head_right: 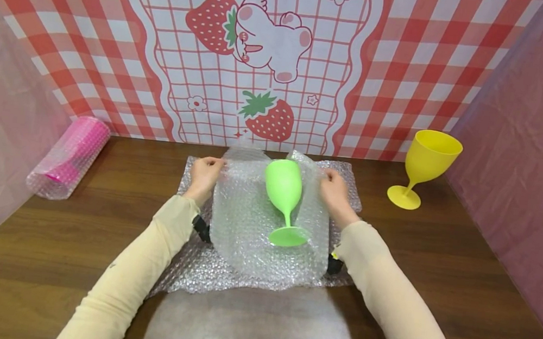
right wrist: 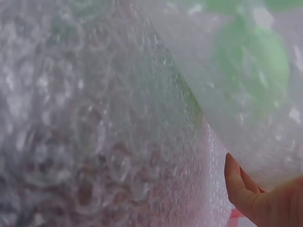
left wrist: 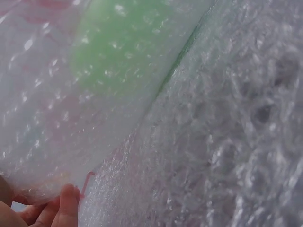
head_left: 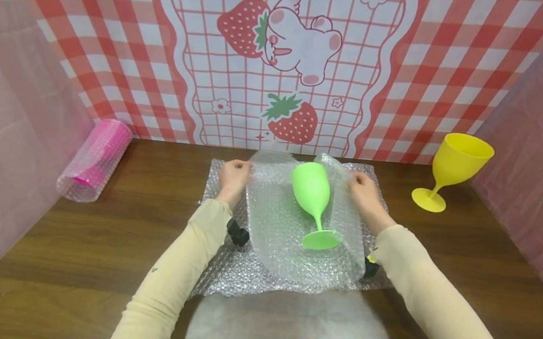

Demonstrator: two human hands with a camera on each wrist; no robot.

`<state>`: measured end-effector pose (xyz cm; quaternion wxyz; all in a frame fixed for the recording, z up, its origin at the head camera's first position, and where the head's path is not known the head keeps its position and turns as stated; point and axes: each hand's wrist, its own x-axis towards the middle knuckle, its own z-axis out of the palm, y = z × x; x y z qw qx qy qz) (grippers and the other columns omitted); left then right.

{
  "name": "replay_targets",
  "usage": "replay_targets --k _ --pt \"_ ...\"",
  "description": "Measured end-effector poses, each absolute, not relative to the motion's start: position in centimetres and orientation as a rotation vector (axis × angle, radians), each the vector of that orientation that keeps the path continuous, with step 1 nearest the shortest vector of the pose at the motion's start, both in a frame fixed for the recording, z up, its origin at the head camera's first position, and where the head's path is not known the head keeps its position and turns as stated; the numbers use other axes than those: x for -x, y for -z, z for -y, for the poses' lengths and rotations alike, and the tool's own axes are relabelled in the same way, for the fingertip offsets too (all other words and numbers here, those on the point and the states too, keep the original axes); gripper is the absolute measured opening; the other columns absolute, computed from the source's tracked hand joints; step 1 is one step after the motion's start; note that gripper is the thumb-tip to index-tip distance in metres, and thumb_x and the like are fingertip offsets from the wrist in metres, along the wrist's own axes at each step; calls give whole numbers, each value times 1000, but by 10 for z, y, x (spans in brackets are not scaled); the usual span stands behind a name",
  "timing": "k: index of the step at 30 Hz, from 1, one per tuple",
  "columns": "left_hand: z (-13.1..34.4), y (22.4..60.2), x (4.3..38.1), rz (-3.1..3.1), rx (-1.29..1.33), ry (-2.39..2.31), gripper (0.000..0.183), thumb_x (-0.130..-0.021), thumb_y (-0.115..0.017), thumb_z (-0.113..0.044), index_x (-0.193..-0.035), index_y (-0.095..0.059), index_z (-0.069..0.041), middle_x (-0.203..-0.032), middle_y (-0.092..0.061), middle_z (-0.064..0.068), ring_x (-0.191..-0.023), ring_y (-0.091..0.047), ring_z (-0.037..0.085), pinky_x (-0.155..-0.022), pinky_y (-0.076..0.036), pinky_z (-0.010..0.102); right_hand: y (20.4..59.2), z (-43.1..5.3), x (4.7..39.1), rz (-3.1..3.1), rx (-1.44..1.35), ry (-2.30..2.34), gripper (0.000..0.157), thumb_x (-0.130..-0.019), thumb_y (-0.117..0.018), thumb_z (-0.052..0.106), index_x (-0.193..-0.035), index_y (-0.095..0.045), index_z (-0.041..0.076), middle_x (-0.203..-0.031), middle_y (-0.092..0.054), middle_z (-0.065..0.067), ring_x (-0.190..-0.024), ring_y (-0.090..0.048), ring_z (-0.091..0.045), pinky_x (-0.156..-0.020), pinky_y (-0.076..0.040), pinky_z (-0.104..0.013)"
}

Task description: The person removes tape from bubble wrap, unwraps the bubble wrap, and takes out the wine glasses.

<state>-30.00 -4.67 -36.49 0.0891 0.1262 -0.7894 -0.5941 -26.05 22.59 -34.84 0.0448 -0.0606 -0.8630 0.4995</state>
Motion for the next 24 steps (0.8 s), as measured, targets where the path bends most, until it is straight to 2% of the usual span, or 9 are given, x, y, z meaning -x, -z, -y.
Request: replay_targets --k 8,14,17,24 --pt "50 368 299 2360 -420 1786 28 -85 -55 -19 -105 -65 -3 -100 -66 11 -76 -62 19 -71 -52 31 352 -232 261 2671 236 -1451 39 -92 -32 13 -121 -46 -8 -119 -49 -25 -99 -46 -30 -79 -41 -34" --pt "50 370 300 2343 -444 1830 27 -85 -53 -16 -104 -65 -2 -97 -66 11 -68 -59 14 -60 -49 25 355 -236 261 2666 255 -1467 39 -95 -31 19 -119 -48 -6 -118 -49 -24 -100 -45 -30 -82 -42 -36" --pt "51 373 301 2326 -470 1833 25 -83 -54 -13 -101 -66 -1 -97 -65 12 -69 -55 14 -59 -46 23 357 -238 260 2645 274 -1536 40 -93 -29 13 -123 -44 -9 -120 -46 -25 -100 -45 -29 -82 -43 -36" --pt "53 378 301 2320 -490 1810 24 -81 -57 -13 -98 -66 0 -101 -63 13 -84 -53 21 -74 -47 33 360 -241 259 2568 321 -1662 42 -87 -28 1 -124 -41 -14 -109 -46 -22 -80 -47 -16 -63 -45 -19"
